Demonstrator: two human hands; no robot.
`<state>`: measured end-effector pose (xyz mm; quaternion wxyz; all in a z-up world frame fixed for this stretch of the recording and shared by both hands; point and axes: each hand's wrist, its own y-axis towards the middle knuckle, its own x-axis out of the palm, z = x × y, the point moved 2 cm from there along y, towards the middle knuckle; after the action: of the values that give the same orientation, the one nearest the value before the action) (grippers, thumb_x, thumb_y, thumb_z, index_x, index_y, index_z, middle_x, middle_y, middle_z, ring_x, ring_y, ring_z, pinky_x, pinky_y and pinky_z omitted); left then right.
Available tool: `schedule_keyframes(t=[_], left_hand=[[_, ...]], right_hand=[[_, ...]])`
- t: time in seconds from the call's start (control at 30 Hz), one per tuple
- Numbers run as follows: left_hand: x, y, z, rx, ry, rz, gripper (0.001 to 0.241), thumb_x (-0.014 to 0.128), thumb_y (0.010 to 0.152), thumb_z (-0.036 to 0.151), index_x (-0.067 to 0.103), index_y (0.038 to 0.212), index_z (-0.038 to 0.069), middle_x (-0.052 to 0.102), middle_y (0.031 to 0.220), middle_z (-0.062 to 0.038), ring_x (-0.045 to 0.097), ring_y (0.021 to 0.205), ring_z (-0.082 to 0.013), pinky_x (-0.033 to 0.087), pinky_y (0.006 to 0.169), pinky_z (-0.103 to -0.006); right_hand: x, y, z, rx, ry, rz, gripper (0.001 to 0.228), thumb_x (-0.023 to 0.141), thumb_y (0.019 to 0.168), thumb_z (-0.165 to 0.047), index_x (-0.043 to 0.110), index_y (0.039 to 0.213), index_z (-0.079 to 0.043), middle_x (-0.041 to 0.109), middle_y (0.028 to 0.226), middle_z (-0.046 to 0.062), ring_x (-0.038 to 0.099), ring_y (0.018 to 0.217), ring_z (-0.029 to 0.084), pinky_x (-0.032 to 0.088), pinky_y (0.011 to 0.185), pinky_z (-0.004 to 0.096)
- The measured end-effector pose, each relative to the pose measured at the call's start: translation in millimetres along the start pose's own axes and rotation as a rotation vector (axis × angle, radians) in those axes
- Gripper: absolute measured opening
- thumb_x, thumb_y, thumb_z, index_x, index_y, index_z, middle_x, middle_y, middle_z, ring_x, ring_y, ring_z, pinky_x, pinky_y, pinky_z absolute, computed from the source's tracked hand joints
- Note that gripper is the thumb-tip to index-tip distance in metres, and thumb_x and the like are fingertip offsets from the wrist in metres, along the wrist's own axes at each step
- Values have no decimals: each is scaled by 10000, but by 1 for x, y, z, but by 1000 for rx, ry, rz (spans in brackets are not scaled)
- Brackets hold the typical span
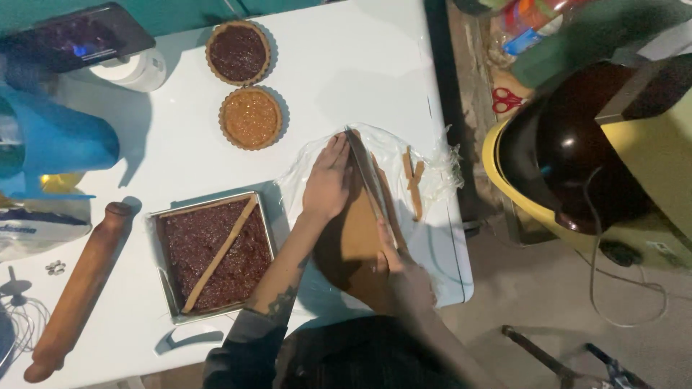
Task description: The recorder cuts thin strips of dough and places them onto the surface of a prepared chocolate tart to create a decorative lattice pattern.
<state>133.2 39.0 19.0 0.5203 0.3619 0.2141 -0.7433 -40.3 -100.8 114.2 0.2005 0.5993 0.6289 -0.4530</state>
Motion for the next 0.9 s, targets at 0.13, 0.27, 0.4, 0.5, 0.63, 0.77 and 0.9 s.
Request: schedule_keyframes(t=[0.13,0.27,0.4,0.5,0.63,0.77,0.9], left_hand=[[1,0,-2,19,11,11,562,584,932,58,484,1477,-41,404,1616,-165,346,1517,-340,294,1252,-419],[4,-1,-5,35,41,-1,573,590,942,60,470,1491,-49,384,1628,-173,334,1521,-343,290,1248,-431],[4,-1,-6,45,65,-3,588,604,935,71,469,1496,-41,376,1632,-168,327,1524,-338,289,1242,-432],[2,-2,-6,60,69,-3,620,619,919,80,457,1503,-51,367,1637,-173,322,1524,-337,286,1241,-435],[3,-1,-4,44,75,-11,649,640,885,85,459,1494,-46,370,1630,-174,327,1523,-334,290,1237,-436],[1,-2,-6,52,52,6,633,644,900,71,463,1495,-48,393,1625,-168,342,1522,-335,309,1238,-436],[-1,-2,-5,71,64,7,637,639,896,43,462,1499,-60,394,1627,-176,344,1529,-330,311,1246,-443]], right_hand=[[4,3,1,-30,22,20,626,579,957,-216,373,1549,-238,674,1200,240,671,681,476,524,598,582],[12,2,8,-36,54,36,644,576,968,-222,350,1571,-237,688,1075,220,693,720,433,543,613,551],[7,1,6,-48,20,-27,722,582,965,-217,262,1612,-212,699,922,171,697,778,398,552,654,528],[6,2,5,-50,81,-59,745,534,929,-136,264,1618,-228,730,976,138,712,832,391,557,677,531],[3,5,-1,-58,-76,-66,737,560,939,-165,223,1593,-189,602,1295,294,676,827,491,545,642,576],[1,6,-2,35,-10,-139,719,530,976,-199,207,1618,-217,637,1183,266,681,887,513,548,718,598],[0,10,-3,57,-30,-146,705,538,950,-213,237,1587,-244,580,1317,294,674,890,536,547,682,613]])
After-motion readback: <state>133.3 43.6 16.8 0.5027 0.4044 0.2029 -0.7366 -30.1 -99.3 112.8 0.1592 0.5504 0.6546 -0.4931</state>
